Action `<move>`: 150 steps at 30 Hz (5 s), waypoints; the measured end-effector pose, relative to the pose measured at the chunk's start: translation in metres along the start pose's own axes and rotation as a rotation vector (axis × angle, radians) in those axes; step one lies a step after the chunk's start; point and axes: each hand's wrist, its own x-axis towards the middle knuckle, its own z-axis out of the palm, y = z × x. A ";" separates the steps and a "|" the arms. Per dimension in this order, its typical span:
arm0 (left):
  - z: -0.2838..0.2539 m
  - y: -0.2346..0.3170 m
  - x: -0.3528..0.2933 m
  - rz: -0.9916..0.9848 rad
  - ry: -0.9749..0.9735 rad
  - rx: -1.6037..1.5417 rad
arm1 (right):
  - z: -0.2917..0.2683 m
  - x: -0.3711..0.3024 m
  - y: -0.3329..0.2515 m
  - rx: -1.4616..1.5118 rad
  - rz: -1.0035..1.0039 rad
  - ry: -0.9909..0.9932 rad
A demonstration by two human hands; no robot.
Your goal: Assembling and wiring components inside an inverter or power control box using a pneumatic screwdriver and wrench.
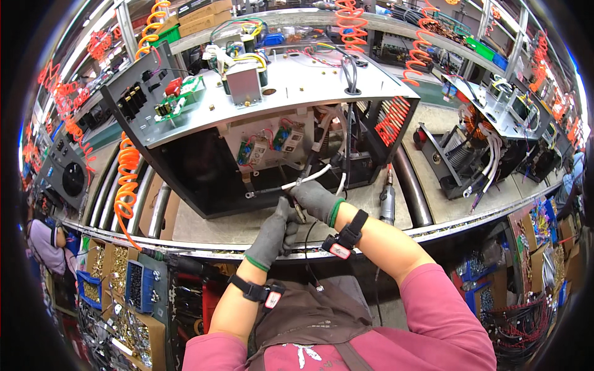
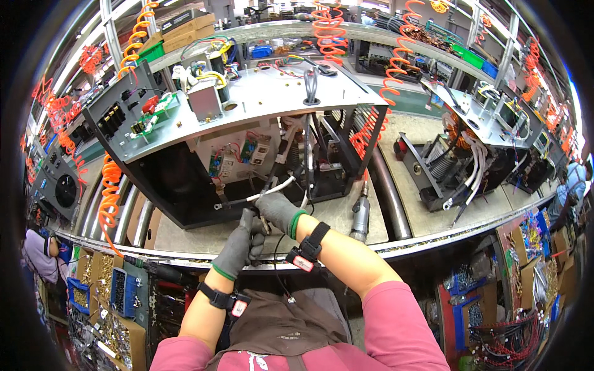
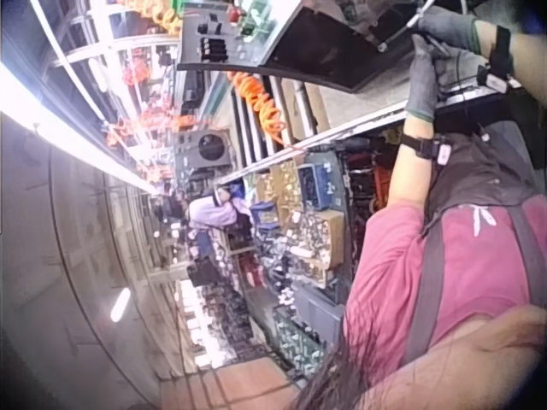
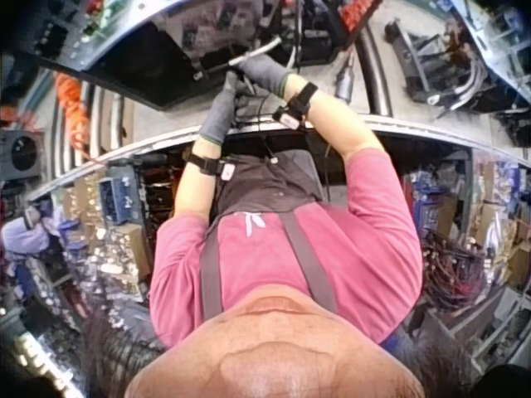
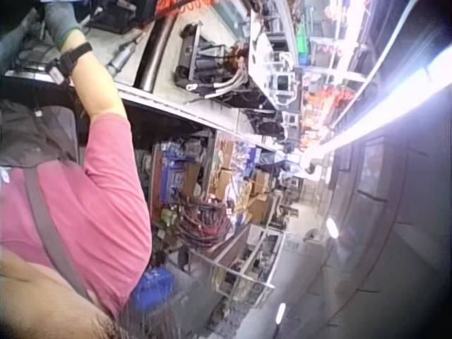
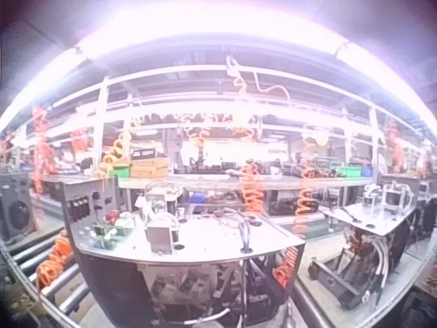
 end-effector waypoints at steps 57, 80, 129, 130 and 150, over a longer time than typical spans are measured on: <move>0.029 0.026 0.018 -0.092 0.002 -0.147 | -0.093 -0.197 0.050 -0.341 0.120 -0.039; 0.021 0.031 0.030 -0.163 -0.069 0.078 | -0.078 -0.175 0.068 -0.201 0.116 -0.090; -0.017 0.008 0.060 0.816 0.530 1.562 | 0.001 -0.086 0.060 -0.204 -0.001 0.050; -0.017 0.009 0.059 0.817 0.531 1.563 | 0.001 -0.085 0.061 -0.199 -0.015 0.058; -0.024 0.027 0.049 0.775 0.354 1.719 | 0.010 -0.084 0.051 0.358 0.044 -0.099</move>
